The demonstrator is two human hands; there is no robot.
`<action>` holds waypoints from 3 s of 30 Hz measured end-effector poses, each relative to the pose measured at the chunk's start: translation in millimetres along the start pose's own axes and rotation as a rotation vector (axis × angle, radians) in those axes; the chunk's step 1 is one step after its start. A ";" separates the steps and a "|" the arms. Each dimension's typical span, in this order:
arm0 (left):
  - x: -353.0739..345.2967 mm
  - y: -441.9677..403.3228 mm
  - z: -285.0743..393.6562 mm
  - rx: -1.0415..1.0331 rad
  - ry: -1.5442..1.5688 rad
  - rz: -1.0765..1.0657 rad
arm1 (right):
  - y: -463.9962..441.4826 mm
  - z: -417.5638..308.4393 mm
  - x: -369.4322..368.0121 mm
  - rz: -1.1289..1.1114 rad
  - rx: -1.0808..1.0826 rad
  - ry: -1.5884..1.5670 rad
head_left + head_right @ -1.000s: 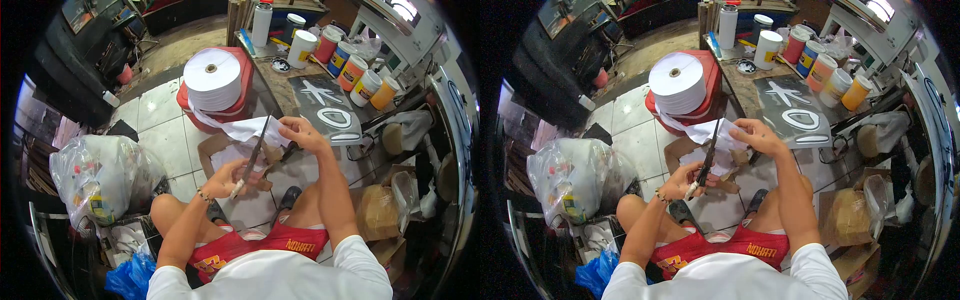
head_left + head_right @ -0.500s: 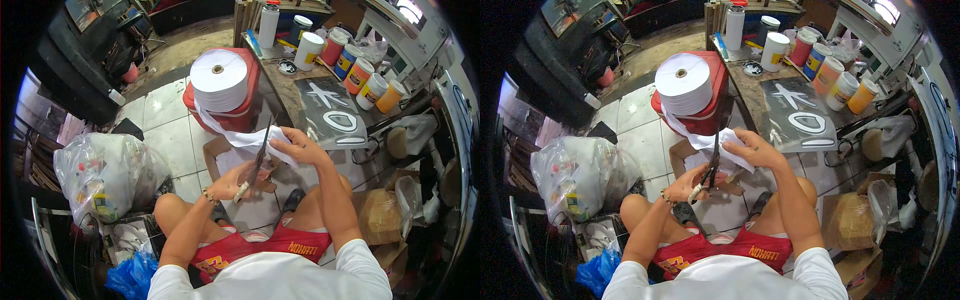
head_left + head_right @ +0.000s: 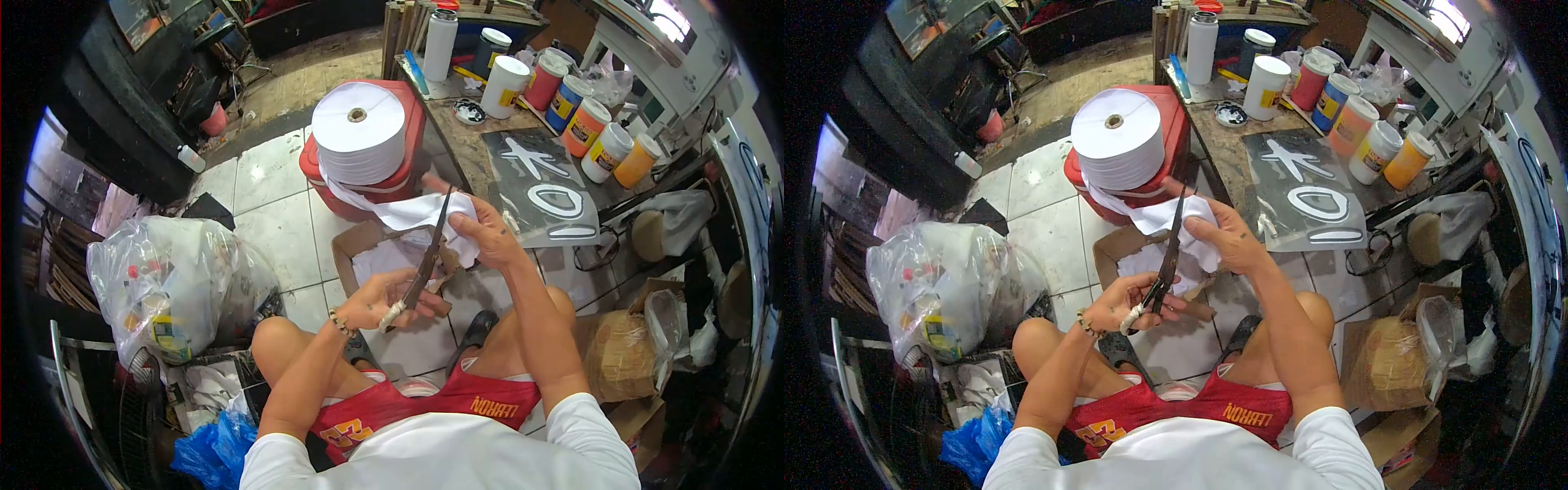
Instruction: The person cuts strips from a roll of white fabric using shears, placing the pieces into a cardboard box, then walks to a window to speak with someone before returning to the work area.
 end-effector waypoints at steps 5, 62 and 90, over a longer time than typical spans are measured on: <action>5.7 0.2 -1.7 -0.153 0.040 0.001 | -5.7 17.5 -10.6 -0.148 -0.099 0.211; 30.1 -11.3 -33.8 0.001 -0.063 0.124 | 12.8 -6.4 28.6 0.049 0.079 0.332; 17.9 -4.0 -10.7 -0.029 -0.105 0.087 | 1.6 -5.3 5.4 -0.082 0.109 0.593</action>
Point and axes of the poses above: each hand's wrist, its own y-axis away from the middle knuckle, its own x-axis out of the back of the hand, z = x × y, the point moved 5 cm from there along -y, towards the middle knuckle, and after that the axes turned 6 degrees about -x, right-handed, at the moved point
